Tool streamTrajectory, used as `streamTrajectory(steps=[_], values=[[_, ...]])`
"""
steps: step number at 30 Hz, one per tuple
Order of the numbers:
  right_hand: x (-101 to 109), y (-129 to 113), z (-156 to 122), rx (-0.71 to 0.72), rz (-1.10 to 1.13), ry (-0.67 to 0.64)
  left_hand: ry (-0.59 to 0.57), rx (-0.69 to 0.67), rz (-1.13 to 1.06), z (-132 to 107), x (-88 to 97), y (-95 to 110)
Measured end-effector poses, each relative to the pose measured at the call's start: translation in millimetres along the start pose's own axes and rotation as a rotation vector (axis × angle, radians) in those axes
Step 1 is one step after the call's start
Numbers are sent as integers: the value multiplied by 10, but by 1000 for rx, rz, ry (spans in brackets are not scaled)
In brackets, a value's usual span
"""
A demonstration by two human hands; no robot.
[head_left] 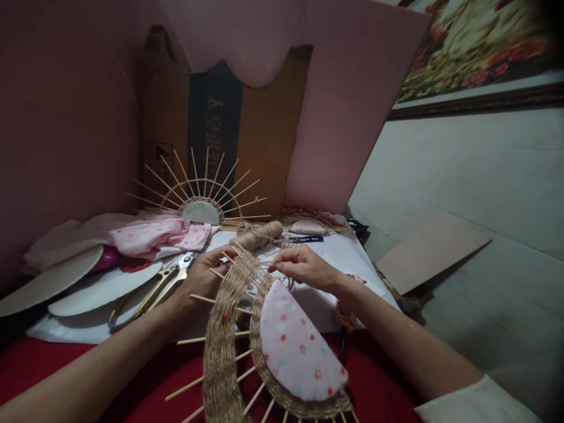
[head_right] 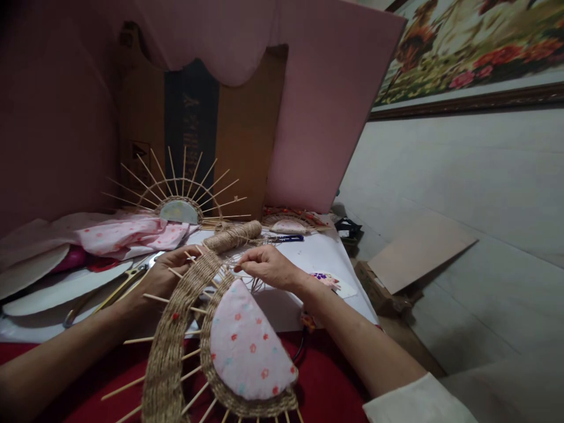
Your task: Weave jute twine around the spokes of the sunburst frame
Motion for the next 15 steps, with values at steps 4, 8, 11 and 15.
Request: streamTrajectory(steps=[4,8,11,15], values=[[-4,-4,6,-33,15,-9,-43,26,18,6,-23,-23],[-14,4,21,-40,-3,7,-52,-1,20,38,-10,-53],[-18,15,33,-32,-45,14,-55,-7,19,58,1,-77],[-12,41,40,-23,-108,19,-63,23,62,79,-1,-103]])
Point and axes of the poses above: each hand's wrist, its own z-axis towards the middle knuckle, its own x-axis out of the back of the hand, y = z × x, the point moved 5 cm from there along z, towards the middle knuckle, and after that the axes turned 10 degrees about x, right-handed, at the moved point
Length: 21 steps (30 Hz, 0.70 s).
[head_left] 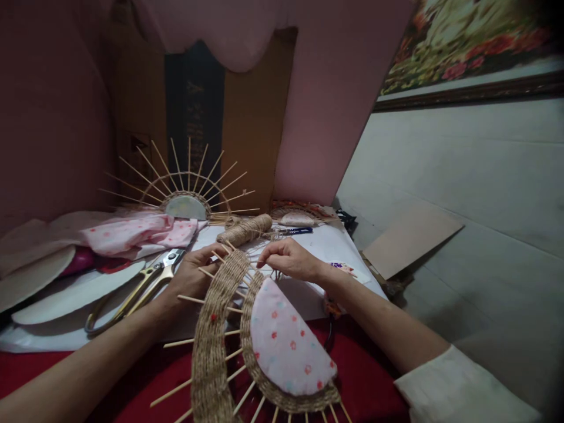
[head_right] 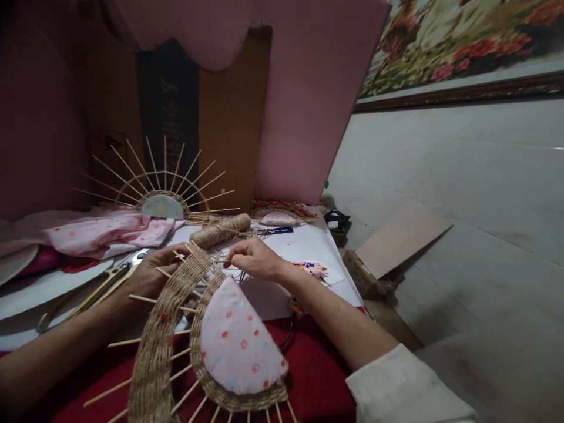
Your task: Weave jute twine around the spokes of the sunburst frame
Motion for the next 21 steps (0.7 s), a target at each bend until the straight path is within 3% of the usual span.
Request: streamTrajectory(steps=[8,21], values=[[25,-4,-8,51,47,-12,42,87,-17,-42,7,-3],[74,-10,-73,54,221,66,117,62,2,43,121,-110]])
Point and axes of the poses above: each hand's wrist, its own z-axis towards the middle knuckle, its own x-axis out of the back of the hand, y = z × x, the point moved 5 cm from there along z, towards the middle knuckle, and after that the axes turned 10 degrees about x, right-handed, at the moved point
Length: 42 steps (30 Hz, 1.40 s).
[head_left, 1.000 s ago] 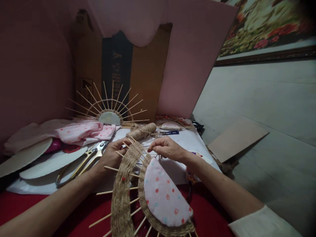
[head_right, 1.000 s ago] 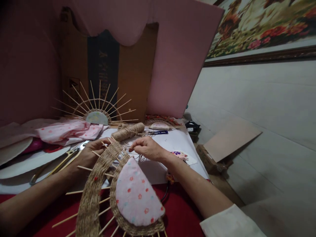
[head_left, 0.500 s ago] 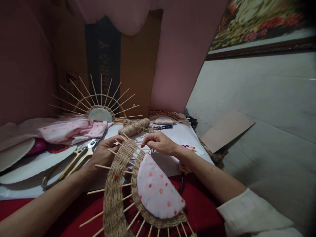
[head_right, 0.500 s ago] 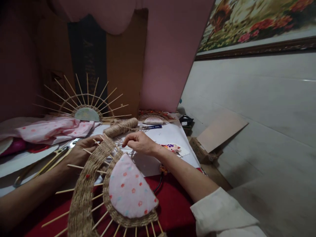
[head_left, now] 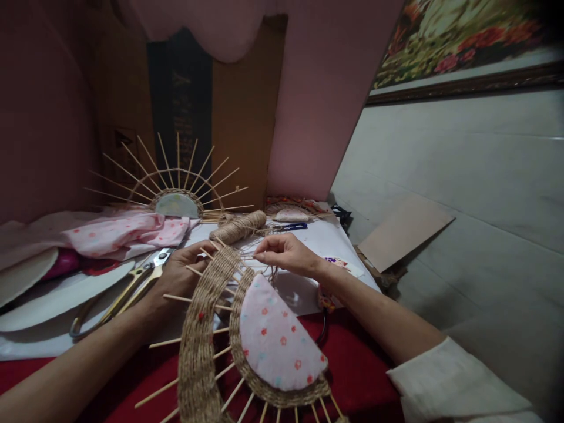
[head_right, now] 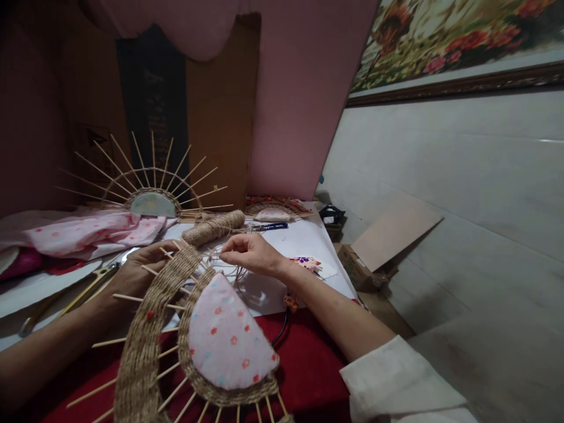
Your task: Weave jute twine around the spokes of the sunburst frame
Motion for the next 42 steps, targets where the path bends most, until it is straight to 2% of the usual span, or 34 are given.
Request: streamTrajectory(steps=[4,12,21,26,36,42], values=[[-17,9,10,21,-48,6,4,9,3,-27,-12,18],[-31,32,5,1,-189,-61,-4,-17,6,-14,-6,16],[-17,0,-19,41,-166,-38,-15,-12,5,35,25,-43],[-24,31,-12,59,-159,-27,-23,48,19,-16,-3,-25],[-28,102,29,-28,-150,-18,-5,113,45,-47,-56,30],[1,130,63,-102,-182,2,-30,66,192,-1,-45,45]])
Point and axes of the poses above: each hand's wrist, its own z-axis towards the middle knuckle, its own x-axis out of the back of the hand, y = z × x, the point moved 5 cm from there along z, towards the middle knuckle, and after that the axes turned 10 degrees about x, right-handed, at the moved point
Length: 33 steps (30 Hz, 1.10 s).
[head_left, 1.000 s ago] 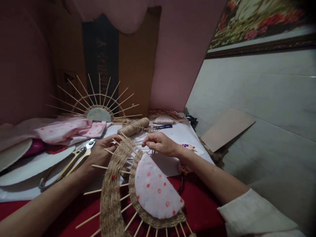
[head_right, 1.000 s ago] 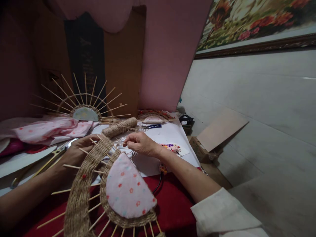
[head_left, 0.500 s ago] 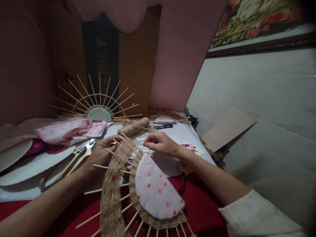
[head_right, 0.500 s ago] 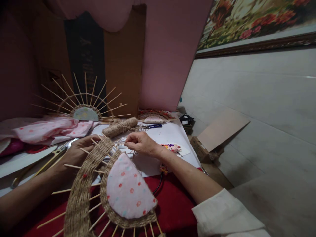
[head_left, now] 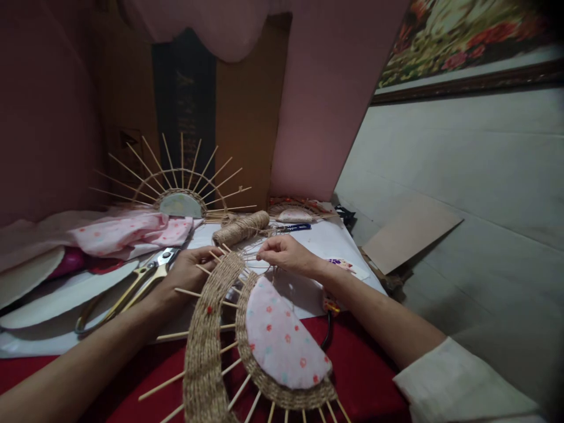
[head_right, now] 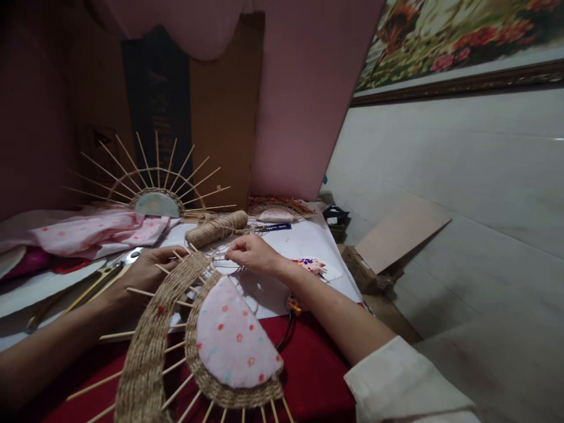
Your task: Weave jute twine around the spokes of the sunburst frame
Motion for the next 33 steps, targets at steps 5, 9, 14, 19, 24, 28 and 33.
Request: streamTrajectory(steps=[5,9,14,19,24,28,33], values=[[5,52,-22,-37,-114,-38,-60,4,62,15,20,31],[-23,105,-20,-76,-188,-85,-180,38,121,18,60,74],[-35,121,-12,-104,-196,-108,-137,29,252,72,176,101],[-28,87,-20,-123,-154,-104,235,-47,341,104,366,146],[-8,83,-36,-143,-50,-105,230,-349,507,-28,45,477],[18,59,-33,-118,75,-74,147,-392,675,-15,-325,595],[37,-5,0,-47,73,-4,42,-327,612,183,-456,488]])
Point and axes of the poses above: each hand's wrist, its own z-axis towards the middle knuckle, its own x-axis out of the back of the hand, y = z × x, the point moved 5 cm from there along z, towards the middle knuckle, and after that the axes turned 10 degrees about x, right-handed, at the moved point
